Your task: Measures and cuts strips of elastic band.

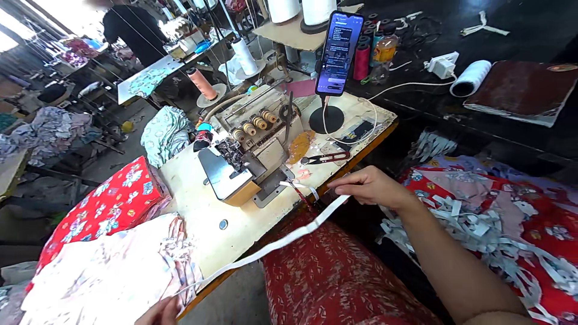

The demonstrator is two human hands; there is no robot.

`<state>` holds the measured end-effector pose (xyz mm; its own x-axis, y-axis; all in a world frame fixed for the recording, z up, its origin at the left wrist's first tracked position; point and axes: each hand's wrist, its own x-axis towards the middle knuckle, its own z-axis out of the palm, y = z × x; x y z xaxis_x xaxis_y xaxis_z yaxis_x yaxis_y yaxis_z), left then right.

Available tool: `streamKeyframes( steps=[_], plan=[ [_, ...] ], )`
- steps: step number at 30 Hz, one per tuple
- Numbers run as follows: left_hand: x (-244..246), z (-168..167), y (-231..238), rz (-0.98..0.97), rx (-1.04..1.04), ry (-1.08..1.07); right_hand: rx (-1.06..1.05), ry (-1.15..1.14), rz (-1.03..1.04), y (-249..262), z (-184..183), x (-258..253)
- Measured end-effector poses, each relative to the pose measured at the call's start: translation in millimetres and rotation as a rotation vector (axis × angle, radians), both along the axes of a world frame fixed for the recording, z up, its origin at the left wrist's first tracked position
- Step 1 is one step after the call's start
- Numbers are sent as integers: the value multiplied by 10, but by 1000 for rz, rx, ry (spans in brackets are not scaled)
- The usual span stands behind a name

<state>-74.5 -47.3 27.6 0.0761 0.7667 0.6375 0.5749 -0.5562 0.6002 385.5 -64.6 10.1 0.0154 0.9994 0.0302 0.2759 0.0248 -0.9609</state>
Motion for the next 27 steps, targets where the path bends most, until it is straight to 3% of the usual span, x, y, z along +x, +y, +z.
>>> streamKeyframes(
  steps=[2, 3, 4, 7, 10, 14, 20, 24, 27],
  plan=[
    [275, -74, -22, -133, -80, 89, -107, -403, 60, 107, -38, -162],
    [486, -101, -55, -206, -118, 153, -104, -478, 110, 154, -92, -326],
    [725, -141, -94, -279, -146, 204, -71, -455, 153, 169, -113, -531],
    [1252, -303, -173, -363, -120, 268, -39, -35, 395, 84, 11, -1182],
    [1224, -254, -87, -282, -26, 290, 5, 92, 527, 47, 104, -1483],
    [880, -175, -58, -91, -13, 400, -33, -6, 599, 144, 30, -1315],
    [25, -177, -64, 275, -76, 402, -277, -161, 398, 135, -173, -587],
    [-113, -212, -17, 296, -87, 333, -229, -194, 207, 107, -238, -250],
    [100, -195, 66, 178, -99, 287, -231, -557, 226, 180, -221, -296]
  ],
)
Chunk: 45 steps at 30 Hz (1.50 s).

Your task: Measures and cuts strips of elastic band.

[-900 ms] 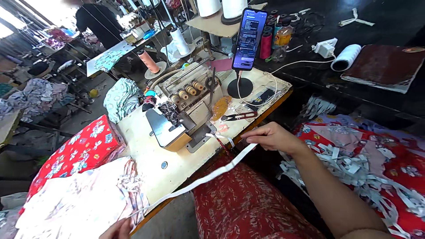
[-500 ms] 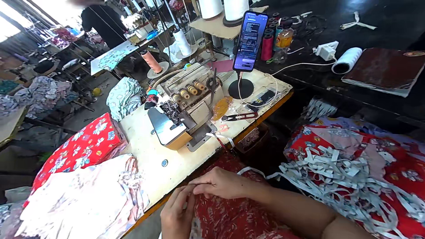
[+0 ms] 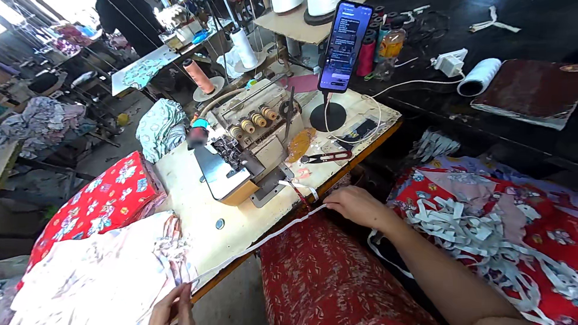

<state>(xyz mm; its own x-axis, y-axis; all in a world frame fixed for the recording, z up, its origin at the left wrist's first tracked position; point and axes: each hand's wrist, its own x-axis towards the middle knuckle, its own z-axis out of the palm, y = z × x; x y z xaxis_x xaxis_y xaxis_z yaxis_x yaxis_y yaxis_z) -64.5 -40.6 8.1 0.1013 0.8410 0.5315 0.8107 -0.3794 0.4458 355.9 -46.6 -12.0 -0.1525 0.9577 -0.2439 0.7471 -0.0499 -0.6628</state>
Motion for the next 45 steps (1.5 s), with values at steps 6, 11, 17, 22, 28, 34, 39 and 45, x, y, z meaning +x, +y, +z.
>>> streamKeyframes(
  steps=[6, 11, 17, 22, 28, 34, 39, 45],
  plan=[
    [1161, -152, -79, -376, -130, 15, 86, 589, 73, 33, 108, -876],
    [1250, -268, -68, -320, -103, -34, 61, 624, 219, -10, 112, -1189],
    [564, -115, 47, -73, -109, 66, -57, 558, 244, 5, -126, -829],
    [129, -2, 102, 129, -56, 67, -128, 533, 158, -44, -197, -597],
    [260, 36, 25, 26, -23, 86, -59, 296, 182, -4, -135, -593],
    [1068, -125, -193, -289, -67, 6, 132, 609, 218, -24, 144, -1193],
    [860, -85, -104, -208, -53, -12, 125, 612, 294, -108, 104, -1344],
    [378, -32, -40, -42, 2, 64, 33, 591, 282, -98, -65, -1127]
  ],
)
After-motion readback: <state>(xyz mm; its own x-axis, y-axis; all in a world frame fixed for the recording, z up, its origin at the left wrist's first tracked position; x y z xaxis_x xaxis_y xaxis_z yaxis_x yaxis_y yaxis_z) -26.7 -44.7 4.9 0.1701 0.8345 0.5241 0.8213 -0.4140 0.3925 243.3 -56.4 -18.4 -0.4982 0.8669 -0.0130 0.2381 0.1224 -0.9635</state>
